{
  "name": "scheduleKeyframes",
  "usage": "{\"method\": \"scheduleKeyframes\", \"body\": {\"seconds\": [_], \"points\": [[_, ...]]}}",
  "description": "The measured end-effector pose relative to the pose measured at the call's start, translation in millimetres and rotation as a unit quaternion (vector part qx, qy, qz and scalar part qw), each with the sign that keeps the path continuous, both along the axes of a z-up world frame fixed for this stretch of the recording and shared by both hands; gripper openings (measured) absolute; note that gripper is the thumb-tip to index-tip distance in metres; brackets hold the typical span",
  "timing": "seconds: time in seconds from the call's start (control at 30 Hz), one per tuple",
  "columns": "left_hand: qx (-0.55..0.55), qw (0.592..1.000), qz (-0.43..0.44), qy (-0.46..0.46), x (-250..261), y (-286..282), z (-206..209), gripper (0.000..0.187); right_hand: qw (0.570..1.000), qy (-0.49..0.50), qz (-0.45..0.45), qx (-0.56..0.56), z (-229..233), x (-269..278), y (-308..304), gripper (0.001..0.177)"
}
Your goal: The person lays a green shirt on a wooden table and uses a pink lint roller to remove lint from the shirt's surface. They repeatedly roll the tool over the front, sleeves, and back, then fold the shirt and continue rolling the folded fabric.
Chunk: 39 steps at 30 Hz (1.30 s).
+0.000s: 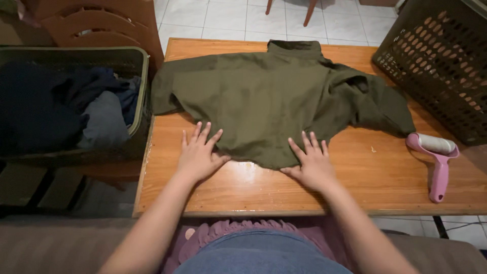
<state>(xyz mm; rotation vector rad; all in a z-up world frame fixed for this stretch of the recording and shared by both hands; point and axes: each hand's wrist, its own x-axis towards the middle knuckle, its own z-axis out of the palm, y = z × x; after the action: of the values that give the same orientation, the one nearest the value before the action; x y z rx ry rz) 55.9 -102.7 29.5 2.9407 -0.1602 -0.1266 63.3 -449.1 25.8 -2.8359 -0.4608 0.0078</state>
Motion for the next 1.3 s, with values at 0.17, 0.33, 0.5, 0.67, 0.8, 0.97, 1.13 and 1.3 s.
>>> {"method": "scheduleKeyframes", "body": {"seconds": [0.17,0.33,0.5,0.67,0.8,0.97,1.13,1.3], "points": [[-0.057,0.987,-0.078,-0.128,-2,10,-25,0.06,0.998,-0.053,0.011,0.026,-35,4,-15,0.07],[-0.2,0.968,-0.113,-0.103,5,25,-56,0.028,0.983,-0.02,0.003,0.184,-60,7,-57,0.043],[-0.224,0.975,-0.011,-0.012,-16,37,-25,0.049,0.947,0.167,0.017,0.273,-33,-23,-115,0.025],[-0.046,0.994,-0.088,0.038,-51,-10,37,0.098,0.984,0.1,0.116,0.088,-12,-56,-94,0.045],[0.068,0.97,-0.121,0.198,-60,-30,70,0.07,0.905,0.249,0.067,0.337,-4,-62,-108,0.068],[-0.159,0.943,-0.257,-0.137,-50,-83,48,0.065,0.922,-0.205,-0.318,0.084,-1,-25,-228,0.09],[-0.175,0.878,-0.414,-0.165,-47,-118,-9,0.051,0.89,-0.157,-0.396,-0.163,-28,-14,-307,0.084],[-0.235,0.888,-0.363,-0.155,-52,-107,-37,0.02,0.93,-0.081,-0.32,0.161,-23,-74,-230,0.068]]}}
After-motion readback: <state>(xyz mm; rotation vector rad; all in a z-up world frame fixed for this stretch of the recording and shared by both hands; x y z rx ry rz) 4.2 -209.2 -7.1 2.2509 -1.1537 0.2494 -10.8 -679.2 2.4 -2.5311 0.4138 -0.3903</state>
